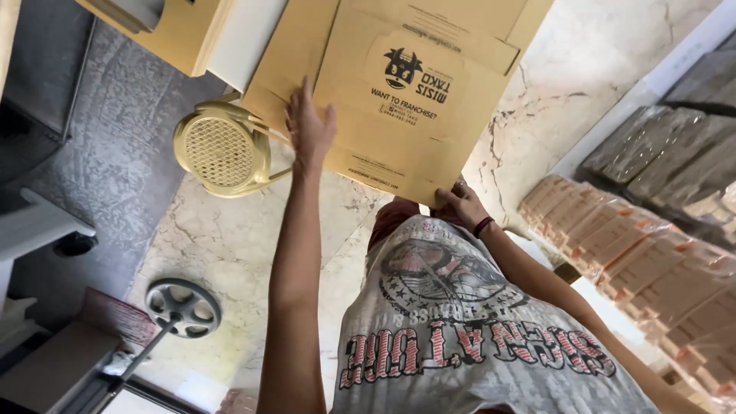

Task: Folding flat cardboard sheets into box inserts

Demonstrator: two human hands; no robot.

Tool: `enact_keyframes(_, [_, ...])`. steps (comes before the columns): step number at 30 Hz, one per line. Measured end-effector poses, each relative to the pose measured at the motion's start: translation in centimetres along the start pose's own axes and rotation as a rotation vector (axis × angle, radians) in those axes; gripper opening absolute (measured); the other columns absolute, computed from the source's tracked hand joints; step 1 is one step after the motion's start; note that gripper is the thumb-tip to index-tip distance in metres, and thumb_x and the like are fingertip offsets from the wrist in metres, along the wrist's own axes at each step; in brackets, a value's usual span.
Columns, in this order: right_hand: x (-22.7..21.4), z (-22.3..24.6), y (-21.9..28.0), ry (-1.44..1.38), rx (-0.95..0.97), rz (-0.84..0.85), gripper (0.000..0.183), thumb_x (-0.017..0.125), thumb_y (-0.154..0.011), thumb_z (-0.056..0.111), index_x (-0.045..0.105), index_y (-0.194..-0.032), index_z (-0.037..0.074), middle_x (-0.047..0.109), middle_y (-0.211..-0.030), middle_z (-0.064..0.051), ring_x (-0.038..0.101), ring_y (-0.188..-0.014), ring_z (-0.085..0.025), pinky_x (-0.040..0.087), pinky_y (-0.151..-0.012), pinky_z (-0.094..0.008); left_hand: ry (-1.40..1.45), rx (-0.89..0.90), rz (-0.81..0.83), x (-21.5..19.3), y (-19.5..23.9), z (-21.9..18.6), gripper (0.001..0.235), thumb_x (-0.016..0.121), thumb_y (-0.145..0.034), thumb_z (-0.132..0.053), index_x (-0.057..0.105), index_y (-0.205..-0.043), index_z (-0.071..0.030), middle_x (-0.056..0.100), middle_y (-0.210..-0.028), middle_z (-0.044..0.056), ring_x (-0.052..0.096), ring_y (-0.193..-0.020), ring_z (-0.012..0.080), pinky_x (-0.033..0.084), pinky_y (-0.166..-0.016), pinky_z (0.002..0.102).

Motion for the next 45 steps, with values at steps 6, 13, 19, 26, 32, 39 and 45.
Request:
enact_keyframes(6, [1.7, -3.0, 2.1, -0.319, 0.034, -0.086, 0.019, 0.08, -0.089, 0.008, 0.063, -0.092, 0.001, 0.069, -0.083, -0.018, 0.077, -0.075, -0.033, 0.065, -0.064, -0.036, -0.281, 0.355, 0.216, 4.1, 9.3, -11.6, 0.1, 0.091, -0.083, -0.03, 0.031, -0.163, -0.025, 0.017, -0.168, 0.025, 0.012, -0.151, 0.0578, 0.018, -0.111, 0.085])
enact_keyframes(13, [1.3, -2.8, 2.5, 0.047, -0.08, -0.242, 0.016, 0.08, -0.086, 0.02, 0.068, -0.083, 0.01, 0.061, -0.071, -0.006, 0.06, -0.072, -0.02, 0.05, -0.069, -0.033, -0.551, 0.168, 0.467, 9.2, 12.5, -13.6, 0.139, 0.097, -0.069, -0.059, 0.005, -0.167, -0.022, -0.011, -0.169, 0.029, -0.001, -0.146, 0.0676, 0.017, -0.092, 0.096])
enact_keyframes(19, [0.0, -5.6, 0.1, 0.437, 0.046, -0.304, 0.035, 0.079, -0.089, 0.05, 0.07, -0.097, 0.018, 0.073, -0.09, -0.008, 0.071, -0.093, -0.028, 0.055, -0.08, -0.041, -0.661, 0.142, 0.444, 10.9, 12.3, -12.8, 0.145, 0.093, -0.071, -0.065, -0.007, -0.167, -0.026, -0.019, -0.168, 0.027, -0.006, -0.146, 0.0681, 0.018, -0.093, 0.095])
enact_keyframes(26, [2.2, 2.5, 7.4, -0.264, 0.106, -0.09, 0.014, 0.072, -0.094, 0.005, 0.058, -0.092, 0.0, 0.073, -0.079, -0.024, 0.076, -0.071, -0.035, 0.065, -0.066, -0.05, -0.765, 0.131, 0.371, 13.8, 13.0, -10.5, 0.145, 0.091, -0.071, -0.063, -0.013, -0.166, -0.028, -0.018, -0.168, 0.027, -0.007, -0.147, 0.0674, 0.013, -0.093, 0.096])
enact_keyframes(32, [2.1, 6.1, 8.9, -0.368, 0.134, 0.078, 0.012, 0.076, -0.087, 0.001, 0.064, -0.088, 0.003, 0.072, -0.076, -0.018, 0.077, -0.07, -0.032, 0.066, -0.069, -0.05, -0.593, 0.155, 0.475, 10.8, 12.5, -12.1, 0.142, 0.094, -0.071, -0.054, -0.007, -0.166, -0.027, -0.02, -0.167, 0.028, -0.004, -0.146, 0.0689, 0.025, -0.091, 0.094])
enact_keyframes(39, [-3.1, 0.6, -1.5, -0.447, 0.103, -0.136, 0.03, 0.08, -0.097, 0.031, 0.064, -0.106, 0.007, 0.054, -0.075, -0.001, 0.067, -0.064, -0.017, 0.065, -0.062, -0.038, -0.552, 0.201, 0.465, 9.2, 8.4, -15.5, 0.102, 0.082, -0.088, -0.057, 0.025, -0.164, -0.022, 0.015, -0.167, 0.028, 0.017, -0.148, 0.0622, 0.03, -0.103, 0.087])
enact_keyframes(45, [-3.3, 6.8, -3.1, -0.462, -0.039, -0.189, 0.019, 0.071, -0.096, 0.025, 0.065, -0.1, 0.008, 0.071, -0.096, -0.004, 0.07, -0.086, -0.017, 0.06, -0.074, -0.029, -0.574, 0.214, 0.414, 13.1, 4.7, -19.0, 0.127, 0.088, -0.089, -0.073, 0.001, -0.167, -0.024, -0.017, -0.169, 0.017, -0.005, -0.155, 0.0548, 0.021, -0.107, 0.087])
Point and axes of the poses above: each hand's wrist, its own y-axis away from the middle knuckle, its own x-axis out of the palm, z = x × y, the point moved 5 cm from there along -y, towards the middle knuckle
